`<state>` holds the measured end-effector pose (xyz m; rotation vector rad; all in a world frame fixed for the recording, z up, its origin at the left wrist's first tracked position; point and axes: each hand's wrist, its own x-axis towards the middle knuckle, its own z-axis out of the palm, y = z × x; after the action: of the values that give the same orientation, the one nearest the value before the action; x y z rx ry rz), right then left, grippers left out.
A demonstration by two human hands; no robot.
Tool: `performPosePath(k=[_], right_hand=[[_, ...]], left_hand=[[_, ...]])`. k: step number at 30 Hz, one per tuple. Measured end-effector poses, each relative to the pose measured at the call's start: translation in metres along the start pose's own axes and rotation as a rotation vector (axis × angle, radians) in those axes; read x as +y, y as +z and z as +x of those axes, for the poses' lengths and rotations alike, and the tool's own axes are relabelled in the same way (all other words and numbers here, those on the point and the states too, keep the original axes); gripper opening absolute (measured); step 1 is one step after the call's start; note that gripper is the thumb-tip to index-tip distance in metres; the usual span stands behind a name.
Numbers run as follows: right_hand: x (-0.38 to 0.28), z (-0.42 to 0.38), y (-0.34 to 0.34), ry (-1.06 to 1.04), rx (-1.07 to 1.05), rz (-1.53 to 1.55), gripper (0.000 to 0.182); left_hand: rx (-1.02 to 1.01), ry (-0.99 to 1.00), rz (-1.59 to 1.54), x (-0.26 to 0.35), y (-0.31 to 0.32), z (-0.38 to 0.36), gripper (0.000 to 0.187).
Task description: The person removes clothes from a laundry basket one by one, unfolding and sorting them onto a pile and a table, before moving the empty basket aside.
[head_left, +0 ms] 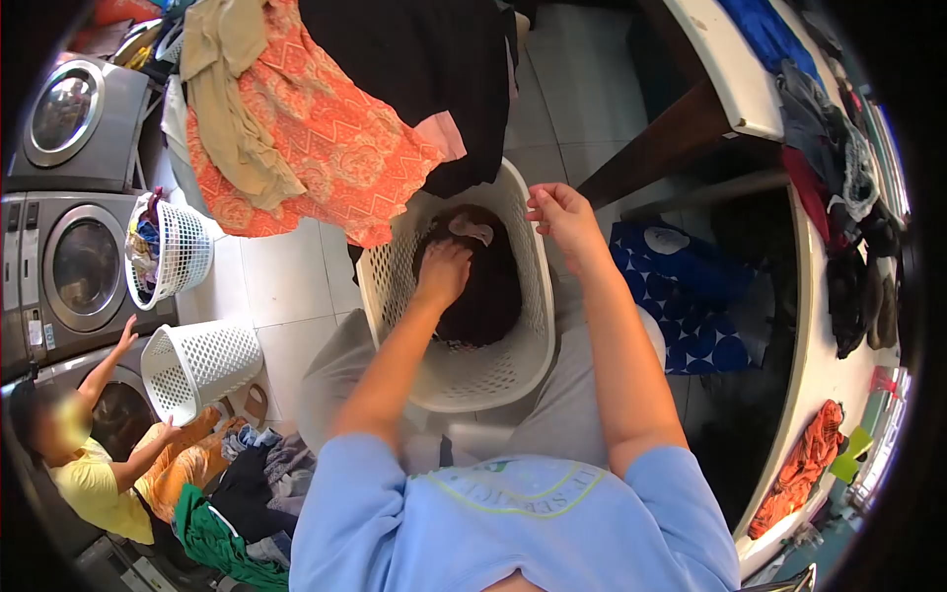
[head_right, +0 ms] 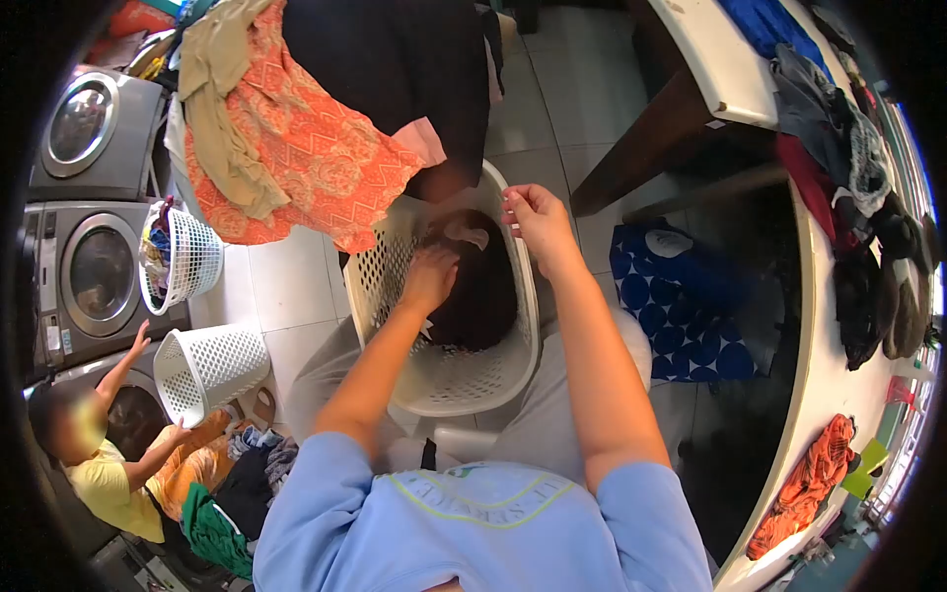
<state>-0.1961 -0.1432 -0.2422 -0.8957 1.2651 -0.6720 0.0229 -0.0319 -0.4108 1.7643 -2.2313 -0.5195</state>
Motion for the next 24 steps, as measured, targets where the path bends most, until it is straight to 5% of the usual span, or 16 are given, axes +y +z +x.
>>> performPosePath(k=[2,3,5,9,14,18,20,22,24], right_hand=[[-0.003,0.001,-0.001,0.002,0.022,0.004,0.018],[-0.006,0.002,-0.001,0.005,0.025,0.002,0.018],[-0.010,0.002,-0.001,0.047,0.047,0.002,0.019],[-0.007,0.008,-0.007,0.072,0.035,0.025,0.019],[-0.007,0.010,-0.013,0.061,0.042,0.087,0.019],[-0.008,0.008,-0.015,0.052,0.023,0.095,0.019],[-0.001,0.007,-0.016,0.045,-0.048,-0.028,0.023],[0.006,0.004,-0.017,0.038,-0.161,-0.133,0.029],[-0.004,-0.006,-0.019,0.070,-0.420,-0.397,0.054]], left_hand=[[-0.258,-0.386,-0.087,-0.017,0.049,-0.008,0.045],[-0.261,-0.384,-0.091,-0.014,0.065,-0.016,0.045],[-0.087,-1.032,-0.008,-0.003,0.092,-0.044,0.047],[-0.368,-1.142,-0.240,-0.017,0.127,-0.070,0.053],[-0.760,-0.666,-0.284,-0.002,0.100,-0.050,0.049],[-0.763,-0.425,-0.121,0.041,-0.009,-0.027,0.044],[-0.713,-0.359,-0.213,0.058,-0.066,-0.026,0.038],[-0.608,-0.440,-0.647,0.073,-0.125,-0.037,0.041],[-0.255,-0.355,-0.816,0.080,-0.148,-0.063,0.041]])
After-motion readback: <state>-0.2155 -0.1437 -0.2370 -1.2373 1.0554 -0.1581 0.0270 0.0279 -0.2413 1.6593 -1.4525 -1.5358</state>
